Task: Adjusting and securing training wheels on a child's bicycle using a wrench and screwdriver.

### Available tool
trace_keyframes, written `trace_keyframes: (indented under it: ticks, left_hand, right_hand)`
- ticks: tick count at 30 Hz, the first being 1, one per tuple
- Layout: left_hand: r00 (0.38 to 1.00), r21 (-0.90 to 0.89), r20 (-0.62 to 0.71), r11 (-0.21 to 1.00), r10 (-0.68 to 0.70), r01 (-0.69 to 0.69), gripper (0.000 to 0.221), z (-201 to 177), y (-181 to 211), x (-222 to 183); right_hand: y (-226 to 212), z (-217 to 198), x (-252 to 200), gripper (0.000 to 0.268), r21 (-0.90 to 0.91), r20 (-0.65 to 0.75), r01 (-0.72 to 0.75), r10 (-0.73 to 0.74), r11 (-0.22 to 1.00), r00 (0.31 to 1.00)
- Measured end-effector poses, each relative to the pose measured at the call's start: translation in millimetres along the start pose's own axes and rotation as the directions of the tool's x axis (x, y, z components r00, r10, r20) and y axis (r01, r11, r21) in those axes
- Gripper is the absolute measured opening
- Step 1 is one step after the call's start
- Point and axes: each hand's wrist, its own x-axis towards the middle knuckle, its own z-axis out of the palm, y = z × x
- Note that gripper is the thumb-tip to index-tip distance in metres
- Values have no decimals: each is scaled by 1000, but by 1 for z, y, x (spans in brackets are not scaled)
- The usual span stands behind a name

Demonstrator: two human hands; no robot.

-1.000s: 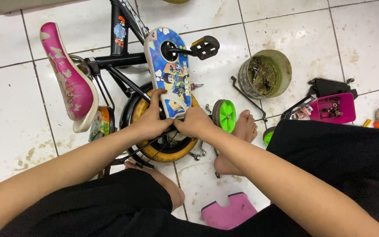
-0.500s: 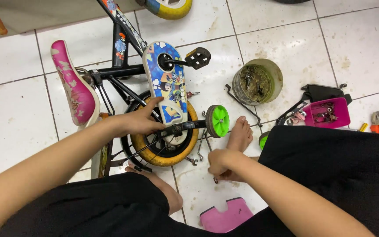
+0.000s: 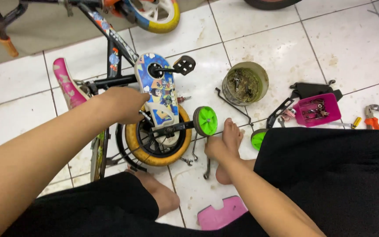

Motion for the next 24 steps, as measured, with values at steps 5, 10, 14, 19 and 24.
trace_keyframes:
  ticks: [5,10,14,19,24]
  left_hand:
    - [994,73,1,992,107,-107,64,35,24,8]
    - [997,49,-4,996,81,-81,74,8,44,-41]
    - [996,57,-85,998,-3,8,70,4,21,-45]
    - [938,-13,-330,994,-108,110,78,9,-34,-43]
    - [859,58,-486,976,-158,212,97,40,-126,-16]
  right_hand:
    - [-39,-128,-42,71,180,55,-292,287,939,956]
    - [-19,-170,-36,50,671,21,-232,294,705,956]
    - [1,-203,-23,49,934,-124,-27,393,357,911]
    - [-80,-267,-99,41,953,-283,241,265,182,922]
    - [-134,-234,-164,58,863,-319,303,-30,405,947]
